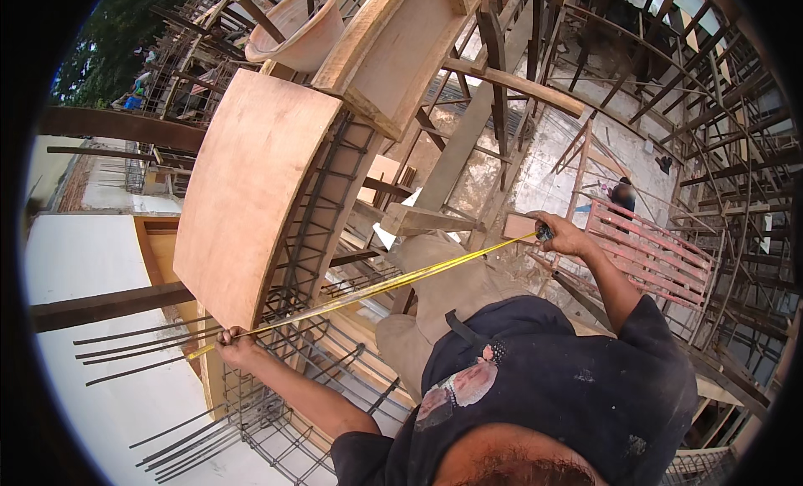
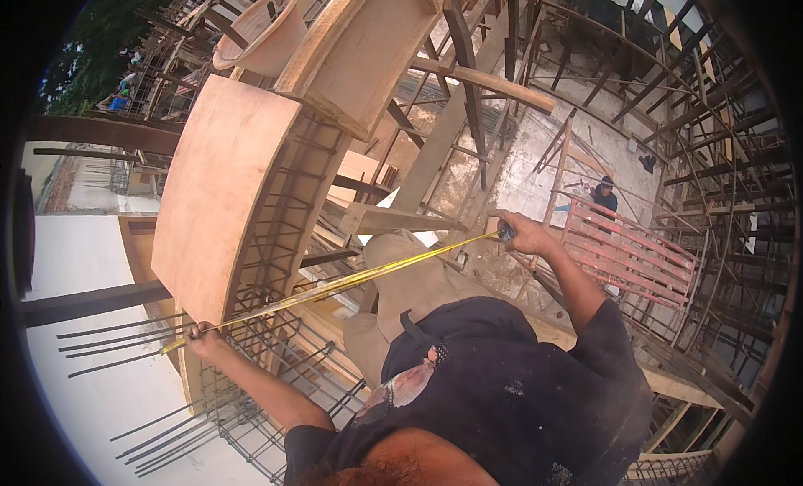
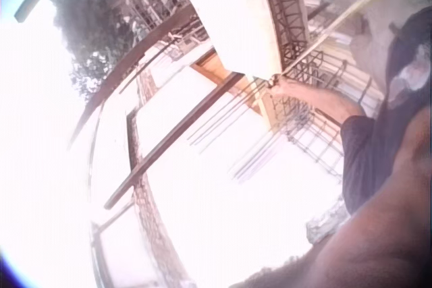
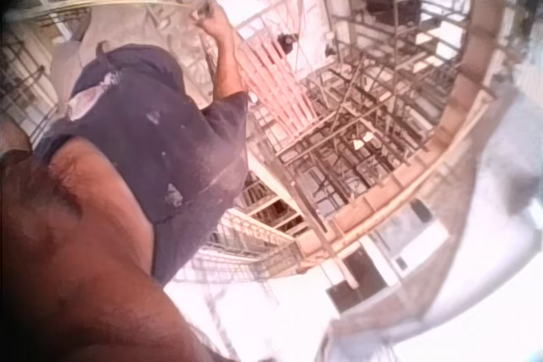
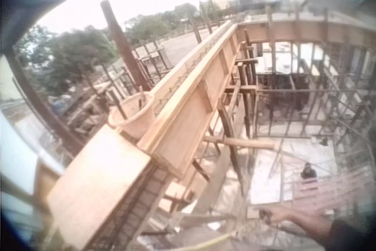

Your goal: The person places a wooden panel onto a rebar and wooden frame, measures the panel with a tape measure, and then retrieves tools from a bucket.

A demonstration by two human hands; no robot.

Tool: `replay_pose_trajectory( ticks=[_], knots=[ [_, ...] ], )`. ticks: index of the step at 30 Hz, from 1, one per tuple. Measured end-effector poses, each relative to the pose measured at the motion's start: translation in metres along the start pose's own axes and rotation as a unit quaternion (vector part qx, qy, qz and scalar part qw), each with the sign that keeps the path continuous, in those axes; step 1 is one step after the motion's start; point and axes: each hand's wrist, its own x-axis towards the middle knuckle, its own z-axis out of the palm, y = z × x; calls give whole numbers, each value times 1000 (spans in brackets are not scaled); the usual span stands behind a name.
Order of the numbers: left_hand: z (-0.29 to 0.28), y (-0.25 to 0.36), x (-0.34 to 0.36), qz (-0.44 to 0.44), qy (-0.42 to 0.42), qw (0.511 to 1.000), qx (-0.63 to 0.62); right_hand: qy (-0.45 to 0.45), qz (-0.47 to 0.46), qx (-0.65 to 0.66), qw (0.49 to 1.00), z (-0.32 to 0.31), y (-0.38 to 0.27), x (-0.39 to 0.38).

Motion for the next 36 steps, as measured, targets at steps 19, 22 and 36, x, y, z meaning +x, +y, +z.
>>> replay_pose_trajectory(
  ticks=[19, 22, 36],
  knots=[
    [126, -269, -318, -183, -395, 886, 162, -30, 97, 256, 961, 35, -42, -26],
    [137, -266, -309, -187, -398, 897, 48, 19, 79, 123, 989, 43, 2, -26],
    [127, -330, -263, 235, -536, 394, 709, 76, 107, 446, 885, 66, 29, 11]
  ],
)
